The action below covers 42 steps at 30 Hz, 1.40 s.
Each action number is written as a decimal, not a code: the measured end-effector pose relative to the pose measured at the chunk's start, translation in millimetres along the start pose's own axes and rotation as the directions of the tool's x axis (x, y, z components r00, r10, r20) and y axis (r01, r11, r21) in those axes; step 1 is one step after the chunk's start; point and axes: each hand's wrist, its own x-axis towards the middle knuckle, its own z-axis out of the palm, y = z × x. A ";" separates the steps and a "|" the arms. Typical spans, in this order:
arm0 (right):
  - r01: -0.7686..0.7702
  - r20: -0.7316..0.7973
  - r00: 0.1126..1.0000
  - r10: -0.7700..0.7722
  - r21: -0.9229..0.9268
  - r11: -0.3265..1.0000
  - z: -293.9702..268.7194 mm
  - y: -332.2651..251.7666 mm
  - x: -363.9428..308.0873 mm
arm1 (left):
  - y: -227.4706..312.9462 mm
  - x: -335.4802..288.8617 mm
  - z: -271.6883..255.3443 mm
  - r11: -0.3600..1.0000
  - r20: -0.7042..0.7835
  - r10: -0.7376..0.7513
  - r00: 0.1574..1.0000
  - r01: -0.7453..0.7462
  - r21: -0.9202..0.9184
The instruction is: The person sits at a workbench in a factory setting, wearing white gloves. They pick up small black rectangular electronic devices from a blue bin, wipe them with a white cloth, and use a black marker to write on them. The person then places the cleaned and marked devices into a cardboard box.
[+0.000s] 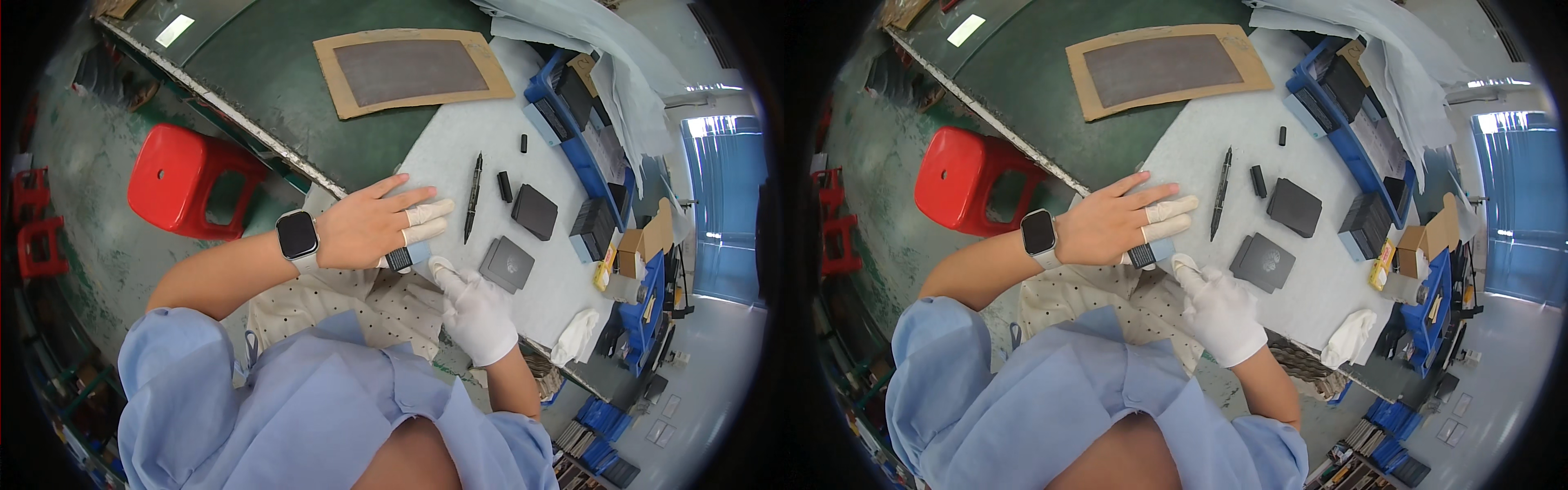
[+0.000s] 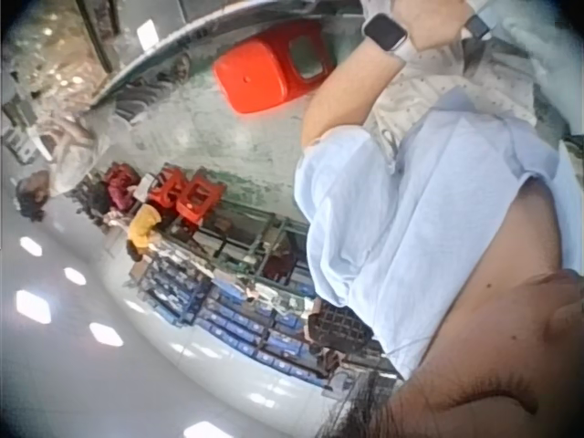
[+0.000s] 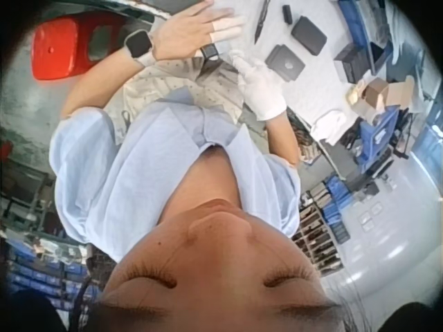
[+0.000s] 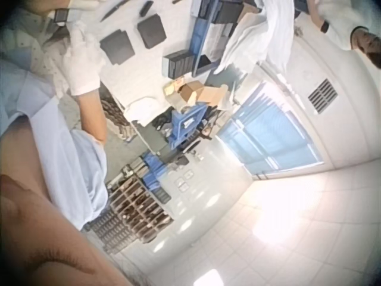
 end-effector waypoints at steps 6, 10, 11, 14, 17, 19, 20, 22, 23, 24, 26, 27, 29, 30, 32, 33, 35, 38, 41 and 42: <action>0.034 0.023 0.999 -0.034 -0.013 0.999 3.9 -11.3 12.0 | 1.0 0.0 -1.4 1.000 0.018 -0.010 1.000 0.010 0.002; 0.060 0.094 0.994 -0.047 -0.140 0.988 8.4 -9.7 8.3 | 1.3 -0.2 -3.0 1.000 0.022 -0.006 1.000 0.005 0.006; 0.050 0.100 0.994 -0.038 -0.120 0.992 6.6 -10.6 9.3 | 1.3 -0.3 -3.0 1.000 0.019 -0.009 1.000 0.009 -0.002; 0.053 0.065 0.997 -0.049 -0.074 0.996 2.6 -14.1 14.0 | 0.8 -0.5 0.0 1.000 0.004 -0.012 1.000 0.012 -0.006; 0.066 0.057 0.996 -0.063 -0.068 0.995 3.6 -13.5 10.4 | 1.0 -0.7 -0.4 1.000 0.011 -0.012 1.000 0.012 0.010; 0.065 0.070 0.996 -0.060 -0.082 0.994 4.9 -12.8 8.4 | 1.5 -1.1 -0.3 1.000 0.011 -0.012 1.000 0.012 0.007; 0.061 0.073 0.996 -0.054 -0.094 0.994 5.1 -12.4 8.3 | 1.5 -0.9 1.0 1.000 0.004 -0.010 1.000 0.010 -0.001; 0.057 0.078 0.996 -0.050 -0.086 0.995 4.5 -12.2 10.5 | 1.0 0.3 -1.5 1.000 0.008 -0.011 1.000 0.011 -0.001; 0.055 0.084 0.995 -0.050 -0.067 0.996 4.8 -12.7 13.4 | 1.6 0.3 -3.6 1.000 0.019 -0.015 1.000 0.014 0.001; 0.054 0.090 0.995 -0.050 -0.047 0.997 5.3 -12.9 14.4 | 2.3 0.4 -4.5 1.000 0.031 -0.018 0.999 0.018 0.003; 0.059 0.071 0.996 -0.054 -0.072 0.996 7.5 -12.6 8.5 | 2.7 0.3 -3.0 1.000 0.020 -0.014 1.000 0.014 0.013; 0.065 0.060 0.996 -0.060 -0.084 0.994 8.2 -12.5 7.3 | 2.4 -0.2 -2.5 1.000 0.015 -0.015 1.000 0.014 0.020; 0.067 0.058 0.996 -0.062 -0.093 0.993 3.8 -14.3 12.0 | 2.5 -0.8 -0.8 1.000 0.007 -0.018 1.000 0.018 -0.001; 0.064 0.058 0.997 -0.059 -0.098 0.993 2.1 -15.2 12.8 | 2.7 -0.4 -0.5 1.000 0.002 -0.015 1.000 0.015 -0.014; 0.091 0.044 0.995 -0.086 -0.115 0.989 6.2 -15.1 11.7 | 2.1 -0.4 -1.3 1.000 0.006 -0.013 1.000 0.013 0.019; 0.104 0.038 0.994 -0.100 -0.124 0.987 7.9 -14.9 10.8 | 2.1 -0.4 -1.2 0.999 0.009 -0.013 1.000 0.013 0.036; 0.096 0.038 0.995 -0.095 -0.025 0.995 4.7 -12.0 2.5 | 2.1 0.3 0.0 1.000 -0.005 -0.011 1.000 0.011 0.016; 0.072 -0.001 0.997 -0.072 0.025 0.997 -5.3 -6.3 -9.3 | 2.0 -0.9 -1.9 1.000 0.006 -0.017 1.000 0.017 0.013; 0.064 -0.054 0.997 -0.061 0.051 0.997 -3.5 -0.1 -15.4 | 1.2 -0.7 0.2 1.000 -0.008 -0.006 1.000 0.006 0.012; 0.066 -0.073 0.996 -0.061 0.068 0.996 0.1 1.8 -16.7 | 0.3 -1.2 0.8 1.000 -0.016 0.001 1.000 -0.001 0.012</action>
